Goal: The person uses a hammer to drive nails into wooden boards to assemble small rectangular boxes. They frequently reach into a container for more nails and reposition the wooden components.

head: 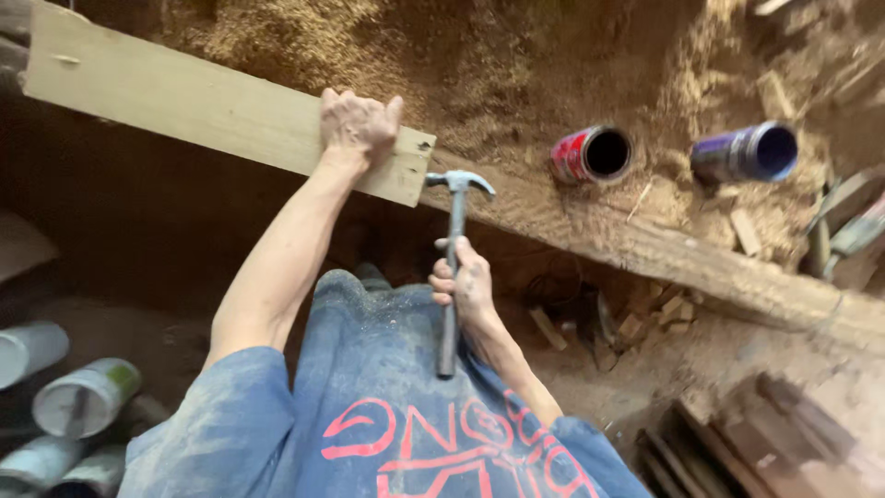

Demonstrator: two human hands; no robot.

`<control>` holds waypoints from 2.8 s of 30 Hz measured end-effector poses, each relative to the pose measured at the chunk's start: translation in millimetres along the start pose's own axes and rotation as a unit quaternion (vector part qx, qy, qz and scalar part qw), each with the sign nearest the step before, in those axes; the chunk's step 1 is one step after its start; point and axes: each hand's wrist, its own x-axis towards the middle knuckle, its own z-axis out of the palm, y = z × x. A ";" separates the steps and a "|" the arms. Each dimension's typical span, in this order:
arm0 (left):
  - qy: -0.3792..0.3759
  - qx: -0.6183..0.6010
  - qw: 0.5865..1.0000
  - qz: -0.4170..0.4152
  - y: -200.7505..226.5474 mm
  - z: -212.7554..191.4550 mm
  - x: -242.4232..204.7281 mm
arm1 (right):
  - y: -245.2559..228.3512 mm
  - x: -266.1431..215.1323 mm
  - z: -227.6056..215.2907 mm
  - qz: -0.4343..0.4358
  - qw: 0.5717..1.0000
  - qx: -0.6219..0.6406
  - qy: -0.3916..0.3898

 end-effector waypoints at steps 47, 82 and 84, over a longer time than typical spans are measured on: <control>0.301 0.122 0.937 0.125 21.6 24.4 -39.7 | -458.3 183.3 -419.6 -0.061 0.597 -0.703 0.382; 0.364 -0.518 0.594 -0.497 65.2 58.0 -50.3 | -482.1 172.3 -447.1 0.047 0.692 -0.642 0.327; 0.363 -0.525 0.607 -0.474 61.2 61.1 -58.5 | -487.3 162.9 -445.1 0.043 0.700 -0.635 0.325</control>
